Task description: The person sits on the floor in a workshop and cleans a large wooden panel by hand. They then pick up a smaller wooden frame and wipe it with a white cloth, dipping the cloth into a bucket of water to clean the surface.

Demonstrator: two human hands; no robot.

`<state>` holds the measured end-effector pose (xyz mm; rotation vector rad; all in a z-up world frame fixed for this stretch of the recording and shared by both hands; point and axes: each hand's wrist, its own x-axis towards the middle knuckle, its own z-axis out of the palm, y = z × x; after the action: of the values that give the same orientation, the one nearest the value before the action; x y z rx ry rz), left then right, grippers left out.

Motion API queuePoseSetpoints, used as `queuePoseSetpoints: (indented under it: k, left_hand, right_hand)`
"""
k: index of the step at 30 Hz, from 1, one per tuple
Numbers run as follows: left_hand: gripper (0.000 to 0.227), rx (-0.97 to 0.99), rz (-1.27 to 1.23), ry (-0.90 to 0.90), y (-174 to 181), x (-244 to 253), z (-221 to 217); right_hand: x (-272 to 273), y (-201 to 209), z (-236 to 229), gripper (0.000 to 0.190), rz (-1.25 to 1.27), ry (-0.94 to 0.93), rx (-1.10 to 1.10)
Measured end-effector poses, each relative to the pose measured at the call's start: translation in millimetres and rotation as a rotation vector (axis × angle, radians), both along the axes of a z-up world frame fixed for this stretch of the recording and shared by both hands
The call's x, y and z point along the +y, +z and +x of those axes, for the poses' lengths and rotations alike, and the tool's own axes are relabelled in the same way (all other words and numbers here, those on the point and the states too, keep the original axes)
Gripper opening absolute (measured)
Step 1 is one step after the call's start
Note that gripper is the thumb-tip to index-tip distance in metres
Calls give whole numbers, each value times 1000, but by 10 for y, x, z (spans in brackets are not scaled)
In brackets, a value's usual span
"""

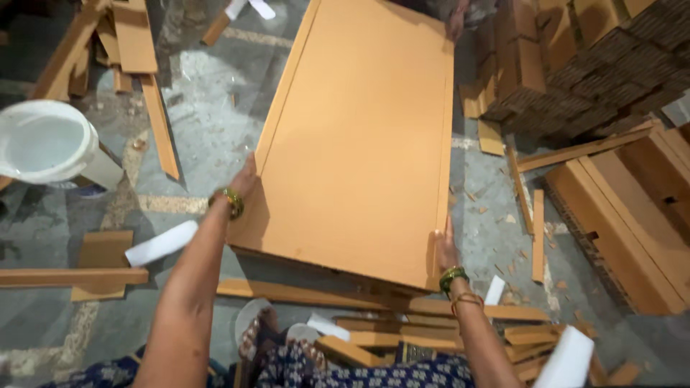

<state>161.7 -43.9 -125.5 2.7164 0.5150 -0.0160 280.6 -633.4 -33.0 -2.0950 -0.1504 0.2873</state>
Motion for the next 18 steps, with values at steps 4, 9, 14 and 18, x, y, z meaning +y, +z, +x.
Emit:
queuePoseSetpoints:
  k: [4,9,14,18]
  left_hand:
    - [26,104,591,-291,117,-130,-98]
    - [73,-137,-655,341,258,-225,-219]
    - [72,-221,-581,232,221,-231,-262]
    - [76,-80,-554,265,281,-188,-203]
  right_hand:
    - [52,-27,39,81,-5,76,-105]
    - [-20,-61,48,79,-161,128,-279]
    - [-62,-88,-25,90,-431,-31,12]
    - [-3,-61,50,90,-559,-67,62]
